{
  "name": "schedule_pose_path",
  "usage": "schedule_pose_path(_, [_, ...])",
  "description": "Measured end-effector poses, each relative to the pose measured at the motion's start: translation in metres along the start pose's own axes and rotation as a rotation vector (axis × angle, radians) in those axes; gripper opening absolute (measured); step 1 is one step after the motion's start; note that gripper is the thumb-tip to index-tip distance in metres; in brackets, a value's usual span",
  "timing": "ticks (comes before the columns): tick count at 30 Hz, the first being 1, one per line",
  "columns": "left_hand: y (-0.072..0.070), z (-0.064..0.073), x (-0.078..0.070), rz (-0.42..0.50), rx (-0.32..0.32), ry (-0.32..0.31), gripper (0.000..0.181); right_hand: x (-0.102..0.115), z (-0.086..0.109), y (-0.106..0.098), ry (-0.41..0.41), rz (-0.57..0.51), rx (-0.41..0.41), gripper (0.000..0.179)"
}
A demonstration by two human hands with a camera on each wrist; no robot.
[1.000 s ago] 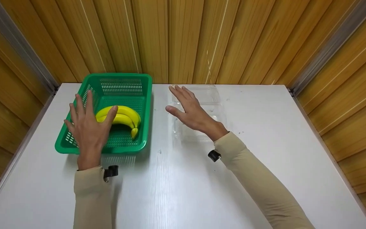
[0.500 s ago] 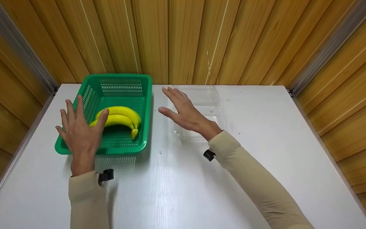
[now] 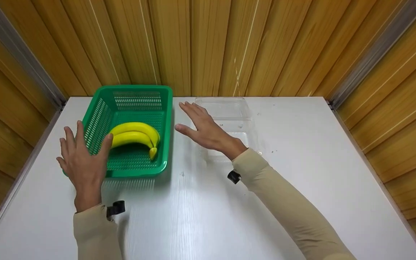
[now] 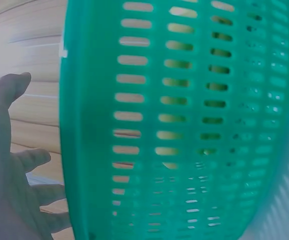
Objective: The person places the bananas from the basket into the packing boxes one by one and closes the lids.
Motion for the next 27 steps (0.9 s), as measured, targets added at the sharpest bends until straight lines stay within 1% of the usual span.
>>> schedule_pose_path(6, [0.003,0.003,0.009,0.04,-0.029,-0.053,0.088,0.001,-0.002,0.002,-0.012,-0.013,-0.002,0.085])
schedule_pose_path(13, [0.005,0.008,0.02,0.109,-0.109,-0.095,0.083,0.003,-0.005,0.003,-0.016,-0.029,0.0,0.086])
schedule_pose_path(17, [0.007,0.01,0.027,0.134,-0.148,-0.098,0.083,0.004,-0.006,0.004,-0.013,-0.028,0.004,0.086])
schedule_pose_path(23, [0.008,0.013,0.036,0.209,-0.236,-0.077,0.079,0.004,-0.01,0.006,-0.018,-0.017,0.013,0.085])
schedule_pose_path(27, [0.009,0.015,0.041,0.257,-0.262,-0.082,0.075,0.004,-0.011,0.008,-0.011,-0.02,0.018,0.085])
Point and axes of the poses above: each hand's wrist, its own z-axis away from the middle knuckle, its own y-axis out of the palm, x = y × z, the point moved 3 cm from there along -z, towards the middle knuckle, and after that the axes turned 12 degrees about -z, right-handed, at the moved point
